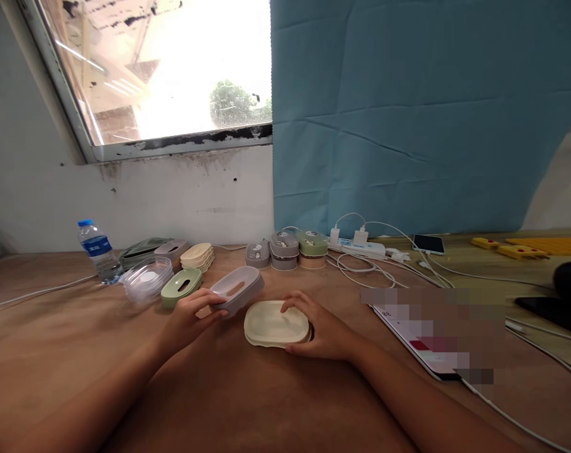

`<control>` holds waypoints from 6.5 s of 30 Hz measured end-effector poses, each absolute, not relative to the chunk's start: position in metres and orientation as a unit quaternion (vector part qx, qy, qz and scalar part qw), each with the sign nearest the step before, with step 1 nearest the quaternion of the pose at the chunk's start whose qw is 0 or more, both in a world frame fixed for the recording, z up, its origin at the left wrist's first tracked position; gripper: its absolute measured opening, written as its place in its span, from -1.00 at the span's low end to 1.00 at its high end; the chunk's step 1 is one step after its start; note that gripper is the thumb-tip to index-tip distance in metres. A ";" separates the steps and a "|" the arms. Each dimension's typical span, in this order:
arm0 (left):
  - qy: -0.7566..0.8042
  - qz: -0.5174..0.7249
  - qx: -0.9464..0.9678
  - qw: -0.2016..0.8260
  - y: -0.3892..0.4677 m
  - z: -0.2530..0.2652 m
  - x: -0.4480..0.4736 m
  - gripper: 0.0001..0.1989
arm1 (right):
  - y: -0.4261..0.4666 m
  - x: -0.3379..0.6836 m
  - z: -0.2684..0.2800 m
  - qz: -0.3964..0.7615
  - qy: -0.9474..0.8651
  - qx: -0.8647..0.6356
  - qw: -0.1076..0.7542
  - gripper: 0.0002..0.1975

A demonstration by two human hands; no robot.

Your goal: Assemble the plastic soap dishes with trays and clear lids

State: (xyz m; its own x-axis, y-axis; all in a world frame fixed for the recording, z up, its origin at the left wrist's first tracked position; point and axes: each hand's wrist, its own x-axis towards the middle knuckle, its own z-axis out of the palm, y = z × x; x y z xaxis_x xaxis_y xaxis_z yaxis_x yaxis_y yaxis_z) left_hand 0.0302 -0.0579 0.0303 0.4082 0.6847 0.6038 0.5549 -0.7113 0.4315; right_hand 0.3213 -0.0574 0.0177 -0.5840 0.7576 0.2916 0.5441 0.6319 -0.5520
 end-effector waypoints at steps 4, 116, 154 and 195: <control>0.415 0.380 0.827 0.023 -0.036 0.026 0.028 -0.81 | -0.058 0.317 0.019 0.184 -0.873 -0.381 0.241 -0.57; 0.349 0.639 0.598 0.337 -0.052 0.018 -0.010 -0.48 | 0.070 0.190 -0.001 0.061 -0.796 -0.475 0.370 -0.54; 0.162 0.314 0.923 -0.155 -0.079 0.019 0.015 -0.48 | -0.038 0.275 0.029 0.411 -0.623 -0.430 0.508 -0.47; 0.385 0.370 0.844 0.041 -0.038 0.014 0.009 -0.70 | -0.031 0.293 0.002 0.425 -0.836 -0.269 0.220 -0.06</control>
State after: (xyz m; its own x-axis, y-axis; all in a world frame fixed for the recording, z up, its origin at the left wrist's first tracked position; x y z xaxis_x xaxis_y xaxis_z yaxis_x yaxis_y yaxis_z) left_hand 0.0093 -0.0377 0.0140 0.4295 0.6807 0.5935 0.6198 -0.7001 0.3545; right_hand 0.2932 -0.0306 0.0023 -0.7576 0.6376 0.1395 0.2630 0.4938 -0.8288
